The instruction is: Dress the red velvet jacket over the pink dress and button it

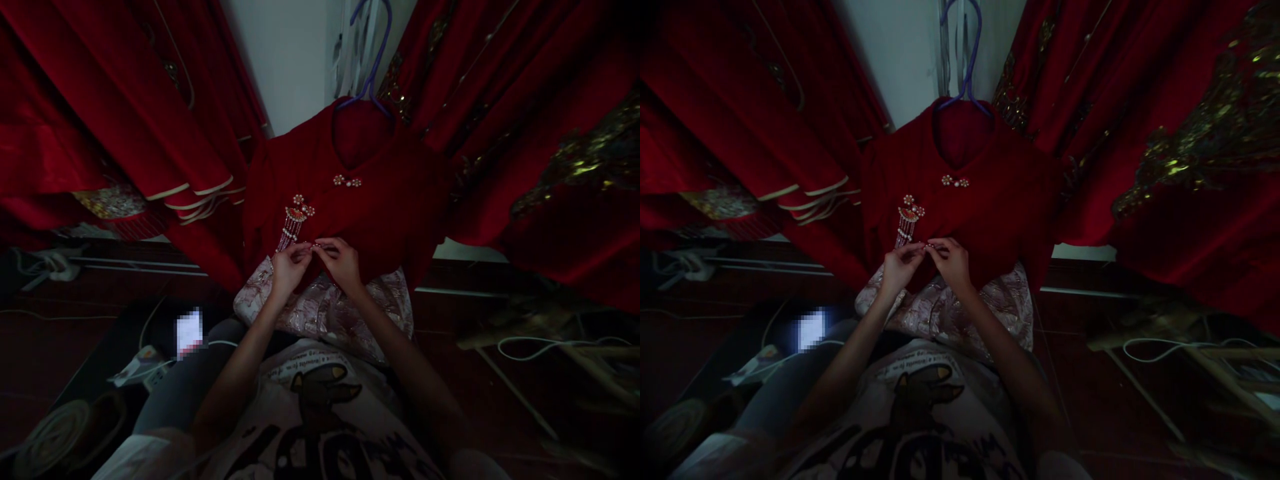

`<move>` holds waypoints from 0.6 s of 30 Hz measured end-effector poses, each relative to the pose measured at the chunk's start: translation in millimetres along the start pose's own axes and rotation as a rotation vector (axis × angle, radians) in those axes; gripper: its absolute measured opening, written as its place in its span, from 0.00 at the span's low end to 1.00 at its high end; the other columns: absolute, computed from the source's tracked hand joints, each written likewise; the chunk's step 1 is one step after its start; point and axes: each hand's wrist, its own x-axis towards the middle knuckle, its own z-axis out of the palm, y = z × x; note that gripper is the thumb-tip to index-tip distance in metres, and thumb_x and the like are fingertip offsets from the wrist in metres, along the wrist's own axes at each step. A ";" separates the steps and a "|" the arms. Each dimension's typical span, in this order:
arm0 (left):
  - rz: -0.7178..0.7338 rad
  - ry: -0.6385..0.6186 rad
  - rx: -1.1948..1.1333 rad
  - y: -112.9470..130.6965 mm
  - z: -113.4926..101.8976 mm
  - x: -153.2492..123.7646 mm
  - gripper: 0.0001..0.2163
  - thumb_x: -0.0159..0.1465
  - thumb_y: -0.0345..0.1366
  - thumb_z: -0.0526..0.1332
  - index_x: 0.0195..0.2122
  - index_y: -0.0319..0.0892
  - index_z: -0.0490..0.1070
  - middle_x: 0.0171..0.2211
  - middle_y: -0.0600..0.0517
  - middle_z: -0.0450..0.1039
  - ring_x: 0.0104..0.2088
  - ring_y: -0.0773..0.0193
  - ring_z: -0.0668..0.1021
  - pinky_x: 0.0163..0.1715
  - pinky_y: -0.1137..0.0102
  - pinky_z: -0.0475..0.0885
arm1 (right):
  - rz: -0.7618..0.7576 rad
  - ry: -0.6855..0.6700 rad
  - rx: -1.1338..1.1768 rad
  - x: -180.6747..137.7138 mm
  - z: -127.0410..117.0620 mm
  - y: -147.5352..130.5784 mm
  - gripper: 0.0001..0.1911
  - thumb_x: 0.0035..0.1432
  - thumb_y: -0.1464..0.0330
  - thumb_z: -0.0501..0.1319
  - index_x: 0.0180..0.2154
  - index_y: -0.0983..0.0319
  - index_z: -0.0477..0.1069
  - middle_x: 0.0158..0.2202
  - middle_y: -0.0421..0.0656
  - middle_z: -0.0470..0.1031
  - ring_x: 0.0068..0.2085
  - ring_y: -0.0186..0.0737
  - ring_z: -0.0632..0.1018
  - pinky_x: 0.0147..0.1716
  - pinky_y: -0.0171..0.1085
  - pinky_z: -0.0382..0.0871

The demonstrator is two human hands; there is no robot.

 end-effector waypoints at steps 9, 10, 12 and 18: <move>0.212 -0.003 0.324 0.0 -6.6 -1.1 0.06 0.62 0.31 0.63 0.38 0.42 0.79 0.38 0.48 0.82 0.37 0.60 0.82 0.43 0.64 0.76 | -0.088 0.050 -0.069 -8.4 4.9 -0.9 0.09 0.60 0.65 0.60 0.41 0.60 0.75 0.40 0.44 0.76 0.38 0.35 0.79 0.39 0.35 0.79; 0.229 -0.014 0.353 0.4 -7.5 -0.8 0.06 0.62 0.31 0.63 0.38 0.42 0.79 0.37 0.48 0.81 0.37 0.61 0.82 0.43 0.64 0.76 | -0.092 0.054 -0.071 -8.5 5.6 -0.2 0.09 0.60 0.65 0.60 0.42 0.60 0.74 0.40 0.44 0.76 0.39 0.35 0.79 0.39 0.35 0.79; 0.252 -0.059 0.390 0.8 -10.8 0.9 0.06 0.62 0.29 0.62 0.38 0.42 0.78 0.37 0.49 0.81 0.37 0.61 0.81 0.42 0.65 0.76 | -0.093 0.035 -0.104 -7.3 4.3 0.3 0.08 0.60 0.67 0.60 0.42 0.60 0.73 0.40 0.44 0.75 0.39 0.36 0.78 0.39 0.35 0.79; 0.269 0.079 0.377 10.2 -40.6 12.6 0.10 0.61 0.31 0.63 0.44 0.41 0.72 0.43 0.47 0.76 0.39 0.64 0.78 0.40 0.68 0.76 | 0.020 -0.089 -0.248 -0.7 -42.1 -25.6 0.16 0.54 0.66 0.66 0.46 0.61 0.71 0.47 0.48 0.75 0.36 0.37 0.79 0.32 0.37 0.79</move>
